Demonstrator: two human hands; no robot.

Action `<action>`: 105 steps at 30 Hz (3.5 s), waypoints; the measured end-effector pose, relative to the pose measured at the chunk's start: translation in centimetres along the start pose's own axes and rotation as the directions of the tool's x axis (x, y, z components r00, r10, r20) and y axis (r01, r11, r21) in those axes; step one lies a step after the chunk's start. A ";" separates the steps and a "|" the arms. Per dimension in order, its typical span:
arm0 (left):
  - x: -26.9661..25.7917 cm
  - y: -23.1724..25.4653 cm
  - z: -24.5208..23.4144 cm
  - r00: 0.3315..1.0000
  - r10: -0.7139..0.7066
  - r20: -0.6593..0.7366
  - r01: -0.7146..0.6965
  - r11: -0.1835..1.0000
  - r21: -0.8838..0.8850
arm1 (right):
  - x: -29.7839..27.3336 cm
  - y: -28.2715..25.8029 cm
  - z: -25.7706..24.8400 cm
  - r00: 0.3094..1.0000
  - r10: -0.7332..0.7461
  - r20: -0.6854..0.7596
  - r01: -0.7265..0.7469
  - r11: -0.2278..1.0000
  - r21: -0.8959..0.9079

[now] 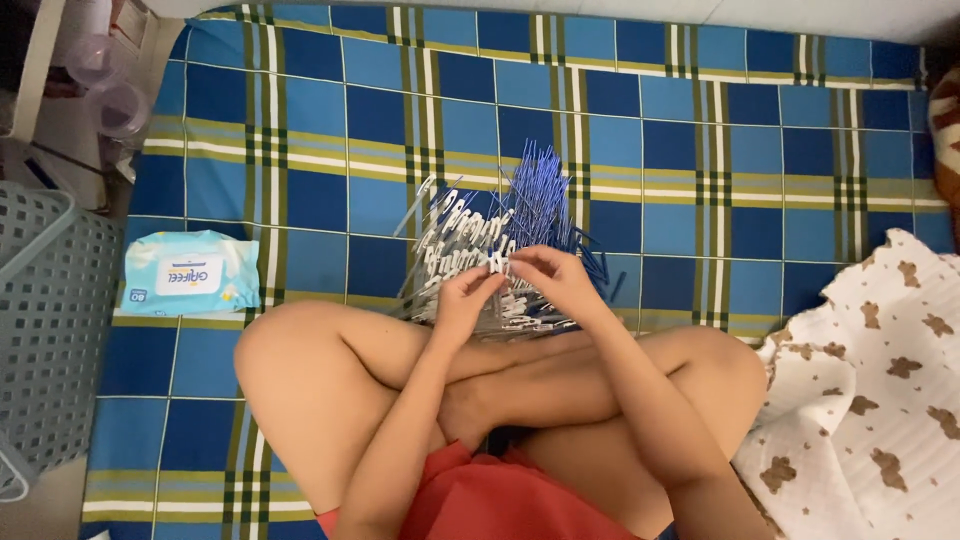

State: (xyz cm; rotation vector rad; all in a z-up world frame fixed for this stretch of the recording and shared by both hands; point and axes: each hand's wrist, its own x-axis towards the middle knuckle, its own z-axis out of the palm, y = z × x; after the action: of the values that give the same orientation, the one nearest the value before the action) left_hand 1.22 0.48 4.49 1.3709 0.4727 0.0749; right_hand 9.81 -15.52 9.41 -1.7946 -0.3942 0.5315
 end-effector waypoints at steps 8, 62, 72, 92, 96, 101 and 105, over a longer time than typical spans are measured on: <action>0.4 -3.7 0.3 0.981 -0.069 0.179 0.051 0.993 0.108 | 0.4 0.2 0.8 0.999 0.046 -0.021 -0.040 0.973 0.226; 0.2 -3.4 0.5 0.967 -0.053 0.249 -0.015 0.964 0.265 | 2.6 5.6 -6.7 0.986 -0.142 -0.086 0.157 0.629 0.761; 0.0 -3.1 0.8 0.974 -0.052 0.222 -0.011 0.962 0.274 | 2.1 4.5 -6.7 0.988 -0.109 -0.112 0.156 0.625 0.765; 10.4 1.2 4.8 0.833 -0.508 0.219 0.533 0.843 -0.075 | 2.5 4.8 -13.4 0.922 0.240 -0.303 0.133 0.538 0.833; 11.3 0.2 4.9 0.811 -0.543 0.216 0.570 0.817 -0.087 | 2.9 5.5 -14.0 0.906 0.322 -0.274 0.082 0.502 0.861; 10.6 1.0 5.0 0.802 -0.552 0.227 0.581 0.809 -0.088 | 2.5 4.1 -13.9 0.906 0.305 -0.292 0.094 0.529 0.843; 9.1 2.9 5.1 0.797 -0.557 0.233 0.588 0.804 -0.088 | 2.3 3.5 -13.7 0.908 0.284 -0.308 0.095 0.576 0.812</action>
State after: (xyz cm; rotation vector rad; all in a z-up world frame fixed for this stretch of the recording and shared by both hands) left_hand 11.97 -0.65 5.26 1.0166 0.6847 -0.5151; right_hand 19.13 -26.33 8.89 -0.9504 0.2511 0.3038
